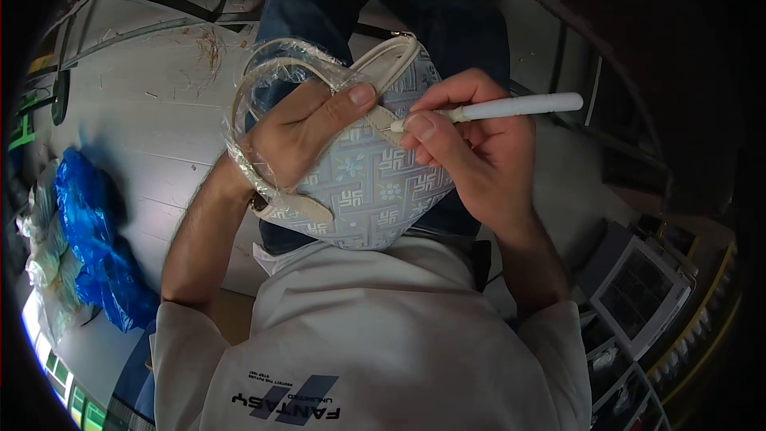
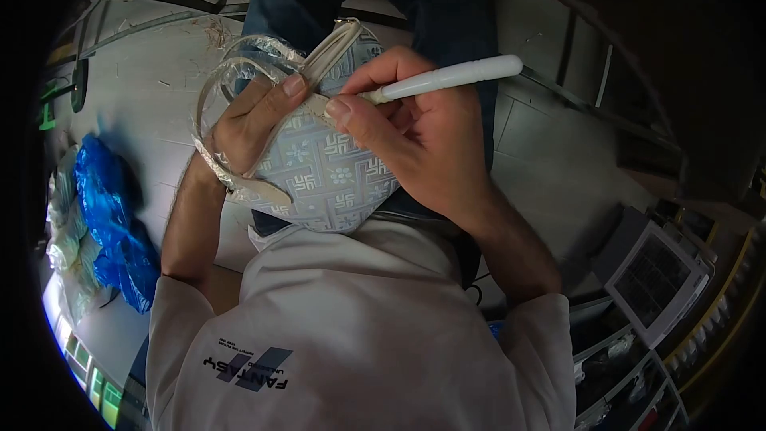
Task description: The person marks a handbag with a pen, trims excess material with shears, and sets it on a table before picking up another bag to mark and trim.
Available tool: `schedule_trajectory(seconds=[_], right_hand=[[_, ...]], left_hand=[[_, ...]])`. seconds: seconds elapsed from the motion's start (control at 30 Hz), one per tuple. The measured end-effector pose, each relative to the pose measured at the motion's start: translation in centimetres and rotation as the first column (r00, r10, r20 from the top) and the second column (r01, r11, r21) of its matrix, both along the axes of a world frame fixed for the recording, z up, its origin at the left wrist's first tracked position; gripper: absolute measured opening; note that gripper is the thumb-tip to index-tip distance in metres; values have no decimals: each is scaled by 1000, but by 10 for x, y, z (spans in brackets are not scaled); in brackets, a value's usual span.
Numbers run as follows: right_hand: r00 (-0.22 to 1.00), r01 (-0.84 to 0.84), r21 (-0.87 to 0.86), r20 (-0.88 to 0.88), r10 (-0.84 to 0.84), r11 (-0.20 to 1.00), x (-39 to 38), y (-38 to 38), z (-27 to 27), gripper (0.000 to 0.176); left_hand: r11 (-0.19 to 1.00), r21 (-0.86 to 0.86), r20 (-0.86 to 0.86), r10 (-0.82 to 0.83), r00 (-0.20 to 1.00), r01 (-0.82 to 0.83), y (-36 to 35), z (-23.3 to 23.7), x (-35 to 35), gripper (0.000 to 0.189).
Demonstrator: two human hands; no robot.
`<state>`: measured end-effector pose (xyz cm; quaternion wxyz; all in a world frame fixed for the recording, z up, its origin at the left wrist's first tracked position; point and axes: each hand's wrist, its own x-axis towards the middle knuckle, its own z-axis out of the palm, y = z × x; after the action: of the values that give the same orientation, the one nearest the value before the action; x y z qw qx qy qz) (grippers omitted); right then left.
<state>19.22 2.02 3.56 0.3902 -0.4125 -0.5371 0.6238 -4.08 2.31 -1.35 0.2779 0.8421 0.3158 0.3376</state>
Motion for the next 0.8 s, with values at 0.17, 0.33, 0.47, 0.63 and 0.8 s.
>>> schedule_trajectory(seconds=[0.17, 0.33, 0.47, 0.63, 0.8], right_hand=[[1000, 20, -10, -2, -20, 1000, -1, -1, 2, 7], [984, 178, 235, -53, -170, 956, 1, 3, -6, 19], [946, 30, 542, 256, -198, 840, -4, 22, -28, 34], [918, -9, 473, 353, -180, 881, -4, 22, -35, 35], [889, -13, 431, 418, -187, 902, -4, 20, -39, 37]], left_hand=[[999, 50, -7, 22, 1000, -21, -1, -9, -1, 30], [215, -949, 294, 348, 890, 230, 8, 20, 4, 24], [560, -776, 266, -127, 956, 291, 17, 23, 2, 24], [636, -756, -99, 128, 987, -159, 17, 37, 1, 31], [778, -588, -97, 204, 974, -221, 11, 44, 2, 31]])
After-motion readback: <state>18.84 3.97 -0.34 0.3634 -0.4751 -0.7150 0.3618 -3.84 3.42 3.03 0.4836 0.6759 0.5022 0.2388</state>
